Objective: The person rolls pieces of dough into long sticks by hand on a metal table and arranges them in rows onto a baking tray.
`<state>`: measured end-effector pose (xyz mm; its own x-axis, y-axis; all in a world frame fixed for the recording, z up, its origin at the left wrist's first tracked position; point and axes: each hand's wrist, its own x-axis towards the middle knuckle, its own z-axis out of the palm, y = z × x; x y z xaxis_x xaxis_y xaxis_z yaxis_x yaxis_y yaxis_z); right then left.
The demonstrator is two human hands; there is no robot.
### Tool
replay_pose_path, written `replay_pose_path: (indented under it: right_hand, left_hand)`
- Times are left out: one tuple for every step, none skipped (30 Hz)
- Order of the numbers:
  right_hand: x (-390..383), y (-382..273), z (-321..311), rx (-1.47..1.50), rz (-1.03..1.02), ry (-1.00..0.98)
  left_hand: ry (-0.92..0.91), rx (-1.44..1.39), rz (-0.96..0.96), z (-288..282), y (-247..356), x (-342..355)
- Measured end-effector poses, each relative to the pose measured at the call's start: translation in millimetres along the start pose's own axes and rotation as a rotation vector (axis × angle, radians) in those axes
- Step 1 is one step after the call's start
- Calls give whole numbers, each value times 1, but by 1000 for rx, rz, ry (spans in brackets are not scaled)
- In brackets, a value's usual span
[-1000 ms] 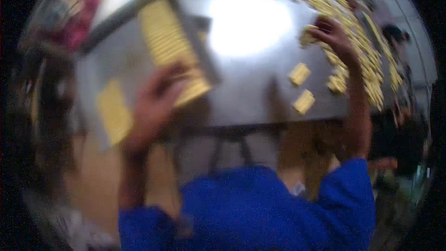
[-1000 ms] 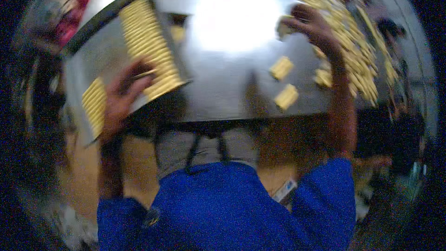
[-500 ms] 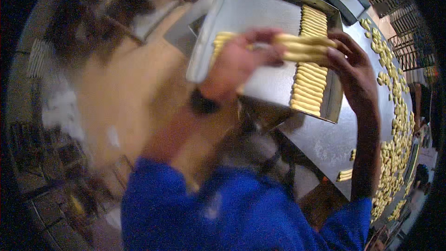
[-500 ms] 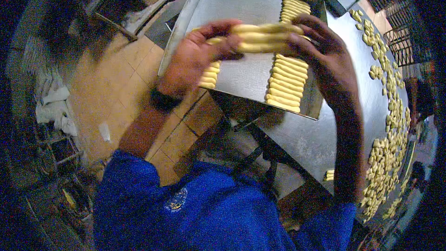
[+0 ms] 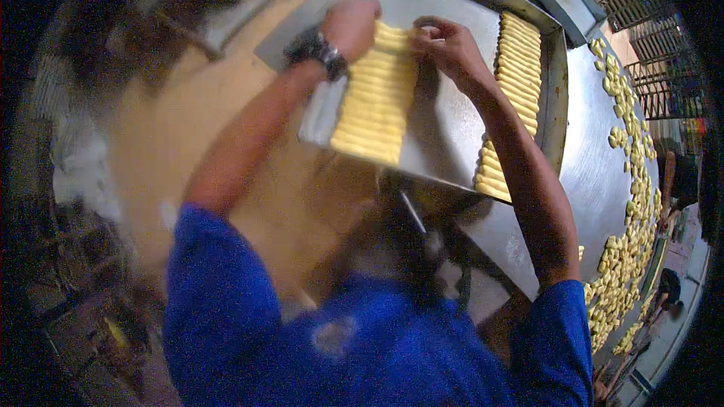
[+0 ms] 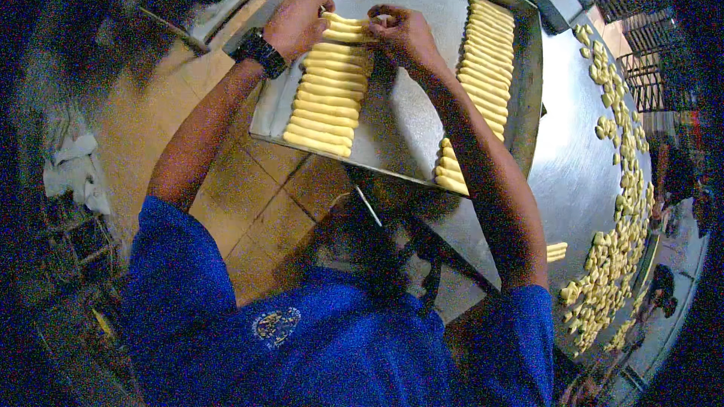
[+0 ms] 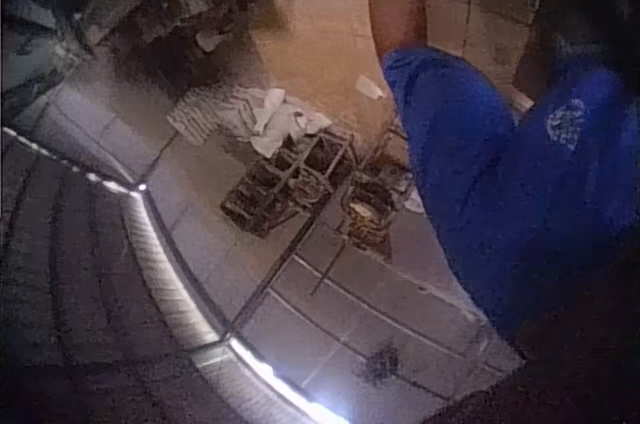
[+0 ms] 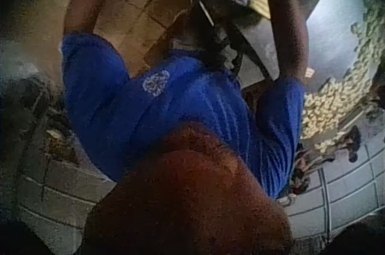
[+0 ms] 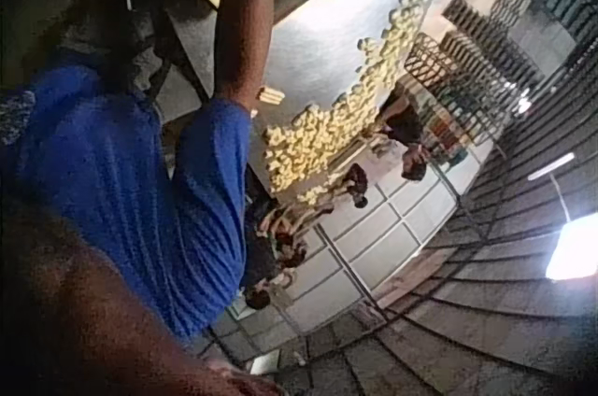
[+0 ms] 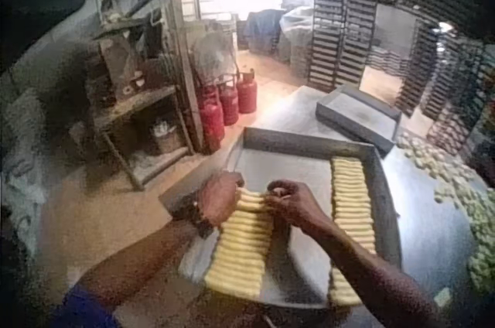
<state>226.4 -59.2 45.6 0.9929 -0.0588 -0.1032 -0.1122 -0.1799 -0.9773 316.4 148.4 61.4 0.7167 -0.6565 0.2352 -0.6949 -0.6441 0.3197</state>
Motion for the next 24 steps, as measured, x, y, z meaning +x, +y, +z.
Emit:
replay_pose_path:
  right_hand:
    - [0, 3, 2, -47, -9, 48]
    - [0, 6, 3, -146, -29, 90]
    - [0, 7, 4, -236, -71, 105]
    - [0, 7, 4, -329, -108, 134]
    - [0, 7, 5, -366, -131, 140]
    - [0, 6, 7, -405, -149, 159]
    - [-1, 4, 7, -440, -162, 166]
    - [-2, 2, 8, -474, -160, 154]
    - [-3, 0, 8, -504, -150, 131]
    - [-4, -2, 7, -540, -128, 114]
    - [-5, -4, 7, -613, -168, 75]
    - [-8, -5, 6, -691, -196, 42]
    - [-11, -6, 4, -776, -241, 8]
    - [-14, -6, 3, -830, -304, 51]
    - [-18, -6, 2, -892, -382, 93]
    - [-22, -4, 2, -951, -459, 136]
    - [-31, -1, -1, -807, -441, 37]
    - [-36, 3, 0, -935, -461, -14]
    - [-47, 10, 3, -1075, -529, -63]
    - [-53, 15, 4, -1238, -564, -137]
    - [-60, 18, 3, -1194, -455, -223]
    - [-65, 20, 2, -1161, -537, -181]
    - [-70, 21, 1, -1162, -564, -153]
    - [-72, 20, 0, -1185, -545, -119]
  left_hand:
    - [-38, 3, -29, 2, 2, -1]
    - [-58, 35, -39, 3, 4, -2]
    - [-69, 67, -34, 4, 5, -3]
    - [-79, 98, -28, 4, 7, -4]
    - [-37, 81, 17, 4, 7, -5]
    - [-66, 98, 6, 4, 9, -6]
    - [-77, 111, 5, 3, 9, -5]
    - [-86, 126, 3, 3, 10, -5]
    - [-85, 140, 0, 2, 10, -4]
    - [-130, 154, -6, 2, 11, -3]
    - [-173, 168, -12, 1, 11, -1]
    - [-194, 169, -8, 1, 11, -1]
    - [-227, 188, 2, 1, 10, -3]
    - [-237, 195, 23, 1, 10, -6]
    - [-246, 204, 47, 0, 9, -7]
    - [-213, 184, 87, -1, 8, -11]
    - [-183, 164, 128, 0, 8, -23]
    - [-123, 136, 190, -1, 8, -32]
    - [-376, 217, 207, 0, 8, -37]
    - [-362, 218, 226, 1, 9, -43]
    - [-351, 256, 234, 0, 10, -48]
    - [-334, 288, 255, -1, 11, -51]
    - [-213, 149, 265, -5, 10, -53]
    - [-252, -47, 98, -7, 9, -52]
